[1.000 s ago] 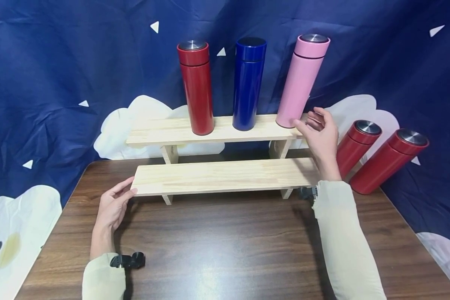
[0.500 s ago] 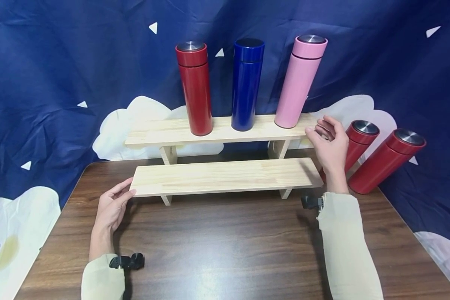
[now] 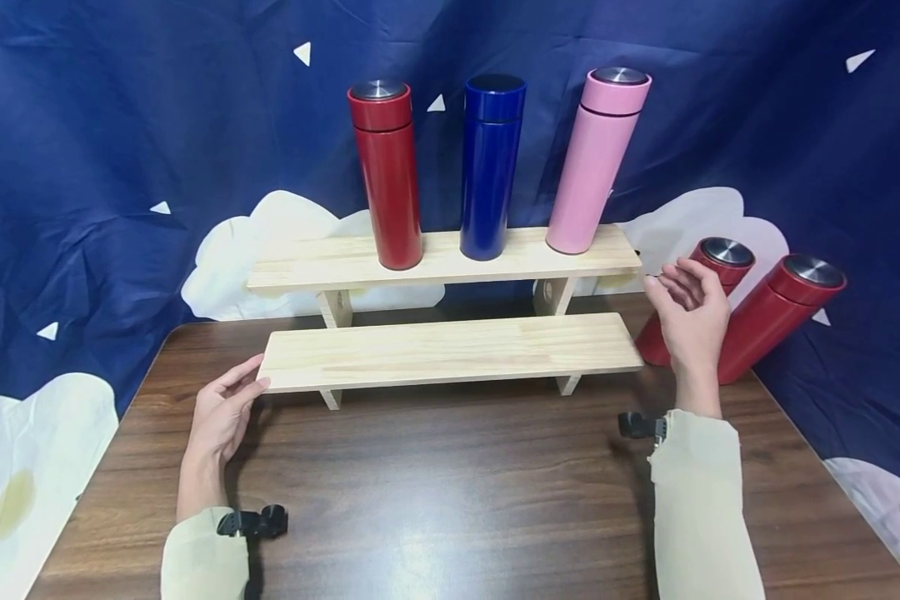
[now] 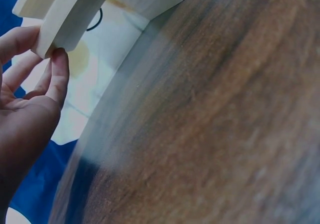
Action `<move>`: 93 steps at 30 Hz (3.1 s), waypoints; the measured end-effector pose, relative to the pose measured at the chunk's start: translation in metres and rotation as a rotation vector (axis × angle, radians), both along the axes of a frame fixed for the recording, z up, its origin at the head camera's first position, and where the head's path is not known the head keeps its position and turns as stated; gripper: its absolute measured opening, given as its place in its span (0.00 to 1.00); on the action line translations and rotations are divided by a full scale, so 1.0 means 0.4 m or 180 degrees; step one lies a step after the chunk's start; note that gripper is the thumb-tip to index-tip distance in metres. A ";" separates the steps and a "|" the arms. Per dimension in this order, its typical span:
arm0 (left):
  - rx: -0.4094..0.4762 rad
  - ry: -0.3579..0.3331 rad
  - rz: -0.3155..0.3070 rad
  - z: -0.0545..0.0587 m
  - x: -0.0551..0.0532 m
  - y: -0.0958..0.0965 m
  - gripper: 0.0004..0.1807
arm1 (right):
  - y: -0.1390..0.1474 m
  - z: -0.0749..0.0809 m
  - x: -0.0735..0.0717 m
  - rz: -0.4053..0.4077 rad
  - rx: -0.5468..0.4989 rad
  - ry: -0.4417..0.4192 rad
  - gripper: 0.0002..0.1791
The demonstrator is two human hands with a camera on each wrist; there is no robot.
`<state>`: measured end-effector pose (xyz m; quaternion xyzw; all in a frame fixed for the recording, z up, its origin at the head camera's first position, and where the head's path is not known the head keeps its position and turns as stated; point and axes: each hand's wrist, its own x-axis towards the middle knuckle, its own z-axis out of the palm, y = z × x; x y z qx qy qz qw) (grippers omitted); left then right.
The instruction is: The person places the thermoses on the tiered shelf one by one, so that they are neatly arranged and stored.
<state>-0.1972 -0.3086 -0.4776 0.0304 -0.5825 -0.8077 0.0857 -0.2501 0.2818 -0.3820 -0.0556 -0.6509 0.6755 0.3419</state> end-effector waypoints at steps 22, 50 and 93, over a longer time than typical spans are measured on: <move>0.0103 0.0071 -0.0039 -0.004 -0.003 0.000 0.23 | 0.099 -0.114 0.052 -0.0282 -0.0652 0.0102 0.17; 0.0183 0.0097 -0.0024 -0.006 -0.005 -0.001 0.25 | 0.116 -0.220 0.016 -0.0512 -0.0667 -0.1255 0.42; 0.0124 0.0098 -0.0010 -0.006 -0.012 0.003 0.23 | 0.115 -0.247 -0.020 -0.0667 -0.0024 -0.1566 0.44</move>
